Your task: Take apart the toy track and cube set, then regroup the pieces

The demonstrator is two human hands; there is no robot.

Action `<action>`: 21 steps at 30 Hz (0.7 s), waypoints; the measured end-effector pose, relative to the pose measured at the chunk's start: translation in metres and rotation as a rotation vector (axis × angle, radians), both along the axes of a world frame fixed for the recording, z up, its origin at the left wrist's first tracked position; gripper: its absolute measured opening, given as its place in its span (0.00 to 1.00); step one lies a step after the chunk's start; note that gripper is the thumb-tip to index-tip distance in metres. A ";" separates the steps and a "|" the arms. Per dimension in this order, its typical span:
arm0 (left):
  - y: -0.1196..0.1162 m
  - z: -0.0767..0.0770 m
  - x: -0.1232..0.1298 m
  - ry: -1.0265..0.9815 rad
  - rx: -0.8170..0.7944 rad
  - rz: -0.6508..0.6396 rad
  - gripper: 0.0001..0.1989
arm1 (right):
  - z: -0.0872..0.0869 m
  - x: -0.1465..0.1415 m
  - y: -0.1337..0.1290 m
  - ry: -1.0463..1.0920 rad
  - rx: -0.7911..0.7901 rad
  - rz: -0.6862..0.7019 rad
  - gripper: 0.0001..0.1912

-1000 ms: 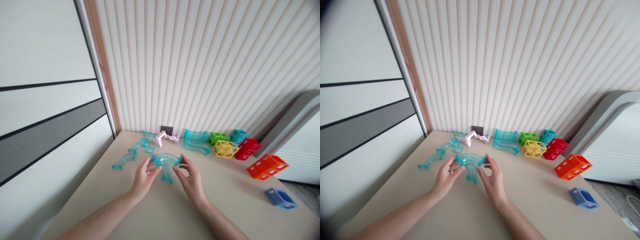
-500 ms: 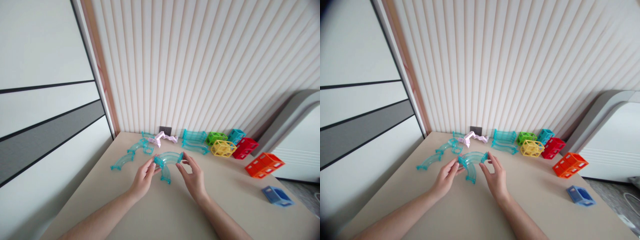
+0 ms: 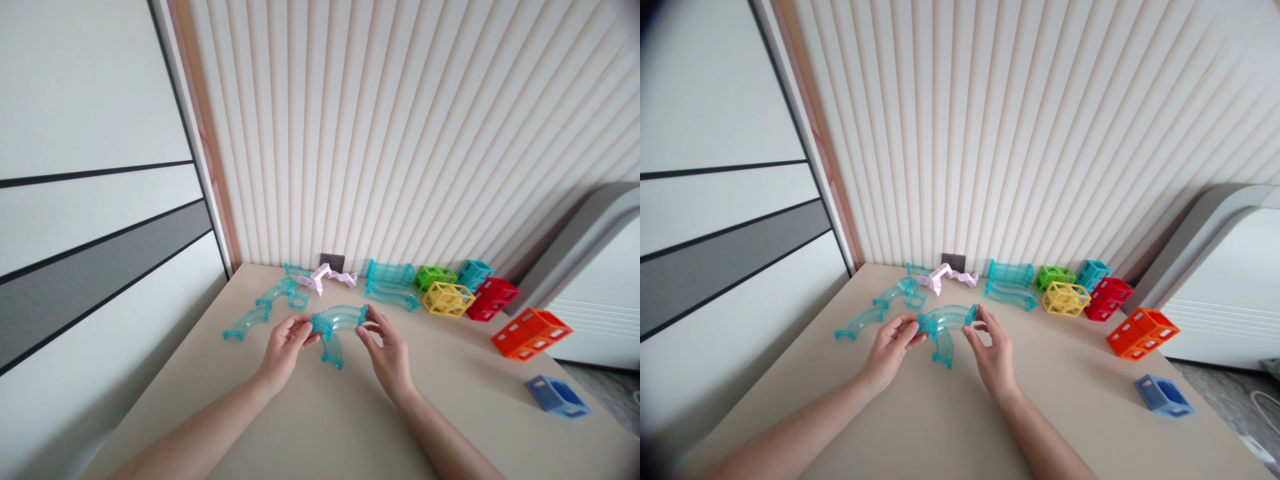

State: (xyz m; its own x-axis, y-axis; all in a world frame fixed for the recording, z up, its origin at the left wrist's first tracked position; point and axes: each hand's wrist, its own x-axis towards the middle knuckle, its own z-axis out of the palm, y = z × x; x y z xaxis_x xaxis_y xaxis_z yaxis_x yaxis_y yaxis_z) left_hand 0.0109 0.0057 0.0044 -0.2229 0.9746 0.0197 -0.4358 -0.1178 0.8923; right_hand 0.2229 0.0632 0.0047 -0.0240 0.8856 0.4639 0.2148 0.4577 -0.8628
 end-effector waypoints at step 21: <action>-0.002 0.005 0.001 -0.032 -0.022 0.016 0.18 | -0.006 -0.002 0.005 0.169 -0.218 0.127 0.30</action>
